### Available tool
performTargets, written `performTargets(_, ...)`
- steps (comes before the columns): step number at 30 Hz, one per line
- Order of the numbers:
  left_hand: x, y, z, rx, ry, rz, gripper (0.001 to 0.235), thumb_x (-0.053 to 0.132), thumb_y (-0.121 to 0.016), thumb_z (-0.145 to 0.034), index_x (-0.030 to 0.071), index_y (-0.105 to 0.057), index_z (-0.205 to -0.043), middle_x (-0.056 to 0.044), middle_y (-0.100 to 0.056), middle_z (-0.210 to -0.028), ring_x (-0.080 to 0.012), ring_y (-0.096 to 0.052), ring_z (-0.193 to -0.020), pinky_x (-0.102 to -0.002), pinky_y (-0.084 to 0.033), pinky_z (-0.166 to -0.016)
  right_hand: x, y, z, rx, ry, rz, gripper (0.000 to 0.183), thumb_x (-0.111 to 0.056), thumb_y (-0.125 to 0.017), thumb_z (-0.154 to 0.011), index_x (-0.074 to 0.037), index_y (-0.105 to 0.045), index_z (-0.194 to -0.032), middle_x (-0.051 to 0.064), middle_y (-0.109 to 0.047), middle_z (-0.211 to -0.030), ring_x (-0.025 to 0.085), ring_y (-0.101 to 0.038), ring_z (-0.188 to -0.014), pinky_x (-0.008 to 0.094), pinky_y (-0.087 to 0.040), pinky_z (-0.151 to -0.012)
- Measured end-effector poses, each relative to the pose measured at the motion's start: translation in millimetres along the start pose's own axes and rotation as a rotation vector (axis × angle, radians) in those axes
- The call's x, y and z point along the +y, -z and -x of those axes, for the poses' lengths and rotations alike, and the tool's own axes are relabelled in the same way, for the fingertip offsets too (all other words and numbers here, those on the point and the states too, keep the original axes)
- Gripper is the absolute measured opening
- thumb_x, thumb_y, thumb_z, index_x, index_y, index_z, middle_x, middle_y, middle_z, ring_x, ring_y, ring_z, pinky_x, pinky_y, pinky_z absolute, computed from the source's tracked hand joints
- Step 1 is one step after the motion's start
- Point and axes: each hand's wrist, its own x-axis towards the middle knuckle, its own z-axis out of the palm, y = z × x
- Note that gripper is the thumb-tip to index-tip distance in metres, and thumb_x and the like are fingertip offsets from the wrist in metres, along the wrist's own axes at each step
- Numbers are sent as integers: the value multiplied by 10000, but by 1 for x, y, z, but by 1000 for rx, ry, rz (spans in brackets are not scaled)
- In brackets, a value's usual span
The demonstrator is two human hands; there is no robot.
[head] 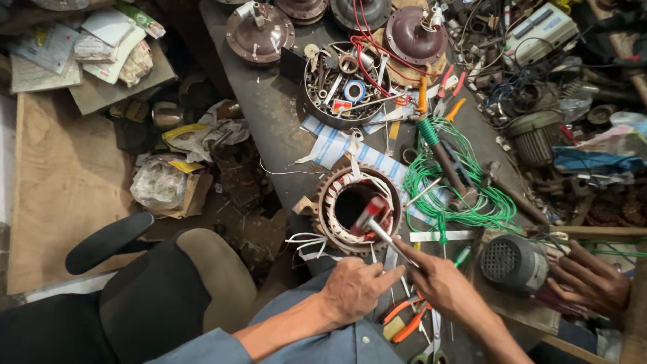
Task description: The person inserts white insulating strips into the slots of a motor stator, using a screwdriver to press them into place. The person repeatedly adjusts and tucks the strips around the copper windings.
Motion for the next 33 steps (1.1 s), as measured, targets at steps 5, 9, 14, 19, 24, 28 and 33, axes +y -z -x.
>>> performTargets(5, 0, -1, -2, -17, 10, 9, 400, 94, -602, -869, 80, -730, -1248, -83, -651, -759, -257, -628, -583, -378, -507, -560, 9, -9, -7, 56, 101, -49, 631, -145, -609, -882, -303, -503, -1483, 220, -631, -672, 340, -593, -556, 450, -527, -605)
performTargets(9, 2, 0, 1, -23, -5, 3, 408, 89, -596, -863, 80, -727, -1249, -78, -651, -773, -254, -633, -599, -381, -506, -566, 5, -15, -11, 7, 193, -28, 616, -168, -619, -887, -291, -500, -1479, 216, -678, -763, 336, -638, -621, 456, -523, -632)
performTargets(14, 0, 1, 0, -45, -10, -19, 421, 88, -589, -842, 75, -730, -1238, -81, -640, -756, -261, -631, -597, -386, -504, -558, 1, -18, -11, 121, 58, -56, 616, -207, -623, -947, -307, -465, -1534, 286, -658, -804, 400, -626, -691, 464, -513, -688)
performTargets(19, -1, 0, -1, -56, -12, -9, 395, 94, -588, -865, 73, -728, -1234, -78, -633, -743, -262, -626, -594, -386, -500, -556, 2, -13, -10, 58, -16, -47, 668, -200, -622, -927, -342, -466, -1561, 283, -668, -794, 405, -641, -666, 446, -542, -704)
performTargets(24, 2, -1, -1, -36, -5, 20, 377, 93, -589, -888, 82, -717, -1243, -76, -640, -752, -255, -640, -611, -382, -504, -569, -4, -13, -10, 4, 158, -1, 649, -155, -606, -871, -314, -493, -1490, 241, -720, -889, 385, -688, -750, 462, -533, -715)
performTargets(28, -1, 0, -3, -85, 6, 7, 395, 75, -581, -888, 70, -717, -1259, -87, -650, -745, -255, -633, -582, -372, -505, -551, -5, -12, -8, 109, -28, -94, 646, -172, -594, -912, -330, -450, -1522, 282, -673, -779, 418, -648, -681, 463, -534, -721)
performTargets(33, 0, 0, -2, -87, -31, -14, 410, 93, -587, -863, 56, -723, -1248, -92, -653, -770, -267, -641, -618, -390, -506, -572, 4, -3, -4, 37, 53, -61, 688, -148, -599, -872, -348, -480, -1519, 247, -687, -808, 404, -667, -681, 473, -537, -697)
